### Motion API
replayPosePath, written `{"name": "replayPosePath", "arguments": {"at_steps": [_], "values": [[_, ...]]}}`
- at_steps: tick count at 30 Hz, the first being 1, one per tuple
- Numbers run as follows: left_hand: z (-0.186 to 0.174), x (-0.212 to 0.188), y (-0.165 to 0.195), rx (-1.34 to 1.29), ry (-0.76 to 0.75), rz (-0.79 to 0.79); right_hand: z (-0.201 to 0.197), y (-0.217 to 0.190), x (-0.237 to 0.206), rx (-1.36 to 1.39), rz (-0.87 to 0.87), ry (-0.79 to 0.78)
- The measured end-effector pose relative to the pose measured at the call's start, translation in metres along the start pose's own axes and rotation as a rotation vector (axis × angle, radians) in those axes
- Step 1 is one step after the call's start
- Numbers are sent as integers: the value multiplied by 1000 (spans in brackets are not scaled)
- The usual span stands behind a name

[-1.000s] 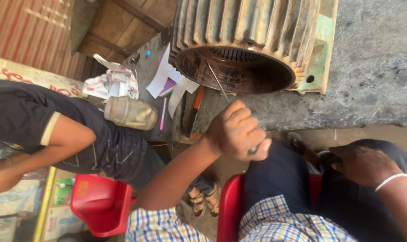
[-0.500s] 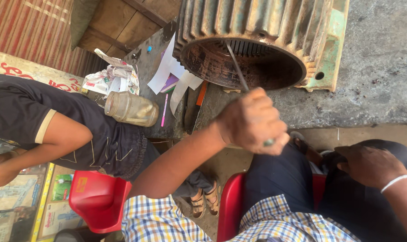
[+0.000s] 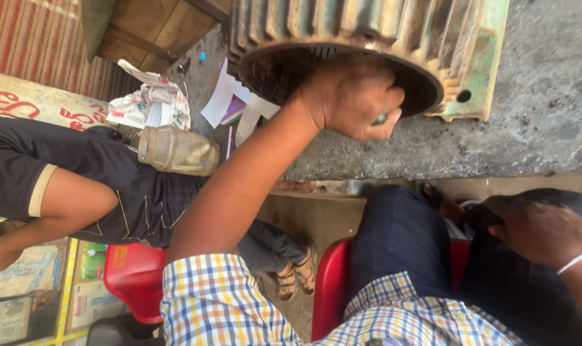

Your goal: The person sits at a stone workbench and cleans the inside of an electric motor stator housing. They first scrape the slots with a flat file, then use a green-handled screwdriver to pick and scrape debris from the slots, steadying the housing with the other hand.

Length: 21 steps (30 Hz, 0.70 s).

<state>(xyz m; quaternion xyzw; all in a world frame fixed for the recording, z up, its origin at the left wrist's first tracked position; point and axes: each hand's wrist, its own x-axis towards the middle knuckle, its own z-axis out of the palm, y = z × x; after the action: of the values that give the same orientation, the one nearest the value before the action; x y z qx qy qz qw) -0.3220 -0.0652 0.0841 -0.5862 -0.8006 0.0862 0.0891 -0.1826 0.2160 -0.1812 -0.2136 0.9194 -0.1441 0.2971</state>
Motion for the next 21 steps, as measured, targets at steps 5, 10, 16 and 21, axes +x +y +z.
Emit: {"name": "replayPosePath", "arguments": {"at_steps": [5,10,16,21], "values": [[10,-3,-20,28,-32,-41,11,3,5,15,-12,48],[-3,24,16,111,176,-54,14,5,6,-29,11,22],[-19,29,94,214,170,-132,7,2,1,3,10,2],[-30,8,83,124,204,-77,7,-3,1,-71,3,22]]}}
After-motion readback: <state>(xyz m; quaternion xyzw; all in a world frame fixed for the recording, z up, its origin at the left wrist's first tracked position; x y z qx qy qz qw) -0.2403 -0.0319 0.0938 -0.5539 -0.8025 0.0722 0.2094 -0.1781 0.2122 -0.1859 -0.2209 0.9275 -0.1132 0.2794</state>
